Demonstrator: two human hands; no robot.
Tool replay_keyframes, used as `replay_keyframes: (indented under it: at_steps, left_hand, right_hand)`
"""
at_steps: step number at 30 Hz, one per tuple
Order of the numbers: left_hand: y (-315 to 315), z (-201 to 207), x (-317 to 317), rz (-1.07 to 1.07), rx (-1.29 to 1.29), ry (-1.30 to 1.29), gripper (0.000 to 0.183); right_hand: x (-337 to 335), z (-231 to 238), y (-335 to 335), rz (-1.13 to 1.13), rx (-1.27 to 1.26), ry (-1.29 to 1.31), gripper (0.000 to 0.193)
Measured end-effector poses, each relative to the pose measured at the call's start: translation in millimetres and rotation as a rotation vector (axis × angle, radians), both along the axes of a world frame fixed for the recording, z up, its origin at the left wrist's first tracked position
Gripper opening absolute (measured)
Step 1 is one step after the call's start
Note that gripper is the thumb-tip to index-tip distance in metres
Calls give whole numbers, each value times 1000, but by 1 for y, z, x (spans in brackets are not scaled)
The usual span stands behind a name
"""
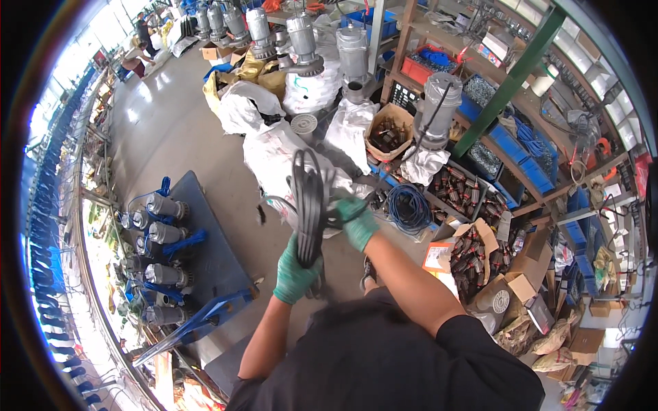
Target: The person picks up several industrial pumps one by one, coils the attached power cables, and places them onto a flatbed cart.
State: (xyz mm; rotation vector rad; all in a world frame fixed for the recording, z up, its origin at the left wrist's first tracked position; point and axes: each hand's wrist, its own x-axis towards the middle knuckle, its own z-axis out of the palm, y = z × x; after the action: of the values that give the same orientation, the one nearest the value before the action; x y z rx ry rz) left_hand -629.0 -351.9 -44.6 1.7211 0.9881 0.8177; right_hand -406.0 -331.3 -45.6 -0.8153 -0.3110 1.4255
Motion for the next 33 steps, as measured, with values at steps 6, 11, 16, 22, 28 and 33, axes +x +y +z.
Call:
replay_keyframes:
  at_steps: [6, 11, 16, 22, 28, 33]
  left_hand:
    - [0, 43, -25, -167, 660, 170, 74]
    - [3, 82, -30, -342, 740, 313, 75]
    - [1, 78, -49, -405, 721, 349, 75]
    - [9, 90, -53, -499, 800, 528, 55]
    - [12, 74, -62, -694, 862, 608, 50]
    - [17, 76, -22, -786, 894, 604, 48]
  right_hand:
    - [144, 16, -6, -562, 170, 407, 78]
    - [183, 41, 1, -516, -6, -35, 34]
    - [91, -1, -27, -355, -88, -124, 24]
    - [19, -87, -97, -222, -283, 62, 33]
    - [60, -87, -170, -130, -347, -1, 40]
    - [75, 47, -198, 122, -331, -940, 54]
